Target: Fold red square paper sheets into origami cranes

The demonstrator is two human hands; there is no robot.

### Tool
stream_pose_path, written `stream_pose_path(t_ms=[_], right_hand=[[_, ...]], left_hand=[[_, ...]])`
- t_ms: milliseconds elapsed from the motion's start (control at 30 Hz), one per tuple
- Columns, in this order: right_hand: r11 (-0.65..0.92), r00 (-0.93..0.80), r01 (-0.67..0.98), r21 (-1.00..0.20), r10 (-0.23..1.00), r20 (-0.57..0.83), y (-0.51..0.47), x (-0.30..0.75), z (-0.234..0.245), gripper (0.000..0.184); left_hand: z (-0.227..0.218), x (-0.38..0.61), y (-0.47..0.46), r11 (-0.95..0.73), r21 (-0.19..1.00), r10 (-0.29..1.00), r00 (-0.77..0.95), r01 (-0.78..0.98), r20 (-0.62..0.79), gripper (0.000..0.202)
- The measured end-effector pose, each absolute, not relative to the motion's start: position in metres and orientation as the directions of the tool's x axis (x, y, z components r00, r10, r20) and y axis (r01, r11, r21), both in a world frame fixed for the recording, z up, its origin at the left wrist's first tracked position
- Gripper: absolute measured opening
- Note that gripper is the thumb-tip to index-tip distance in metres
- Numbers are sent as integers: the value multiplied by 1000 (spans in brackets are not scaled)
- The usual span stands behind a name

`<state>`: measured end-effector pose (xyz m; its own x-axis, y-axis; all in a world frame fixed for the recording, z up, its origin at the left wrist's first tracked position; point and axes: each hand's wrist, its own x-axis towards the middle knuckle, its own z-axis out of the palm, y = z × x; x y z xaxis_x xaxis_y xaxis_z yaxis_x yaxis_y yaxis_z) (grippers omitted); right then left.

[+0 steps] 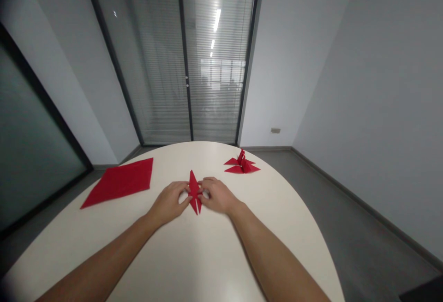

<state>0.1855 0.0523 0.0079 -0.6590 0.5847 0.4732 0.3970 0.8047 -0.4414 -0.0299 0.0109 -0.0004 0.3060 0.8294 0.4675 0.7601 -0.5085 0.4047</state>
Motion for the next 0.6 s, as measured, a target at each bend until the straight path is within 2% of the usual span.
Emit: stream_pose_path(t_ms=[133,300,433,600], right_hand=[[802,-662,370,-469,582,473,52,186,8,5],[756,-633,410,-510,639,438,51,184,8,5],[746,-605,444,-496,658,448,53,183,5,3],[683,-530,494,-538,727,436,55,184,-1,41]], left_hand=[[0,-29,11,-507,415,834,308,756,458,4],[-2,-32,14,-498,454,846,299,738,441,3],[-3,-33,16,-509,479,842,301,715,447,2],[-3,-33,17,-520,500,839,305,693,450,3]])
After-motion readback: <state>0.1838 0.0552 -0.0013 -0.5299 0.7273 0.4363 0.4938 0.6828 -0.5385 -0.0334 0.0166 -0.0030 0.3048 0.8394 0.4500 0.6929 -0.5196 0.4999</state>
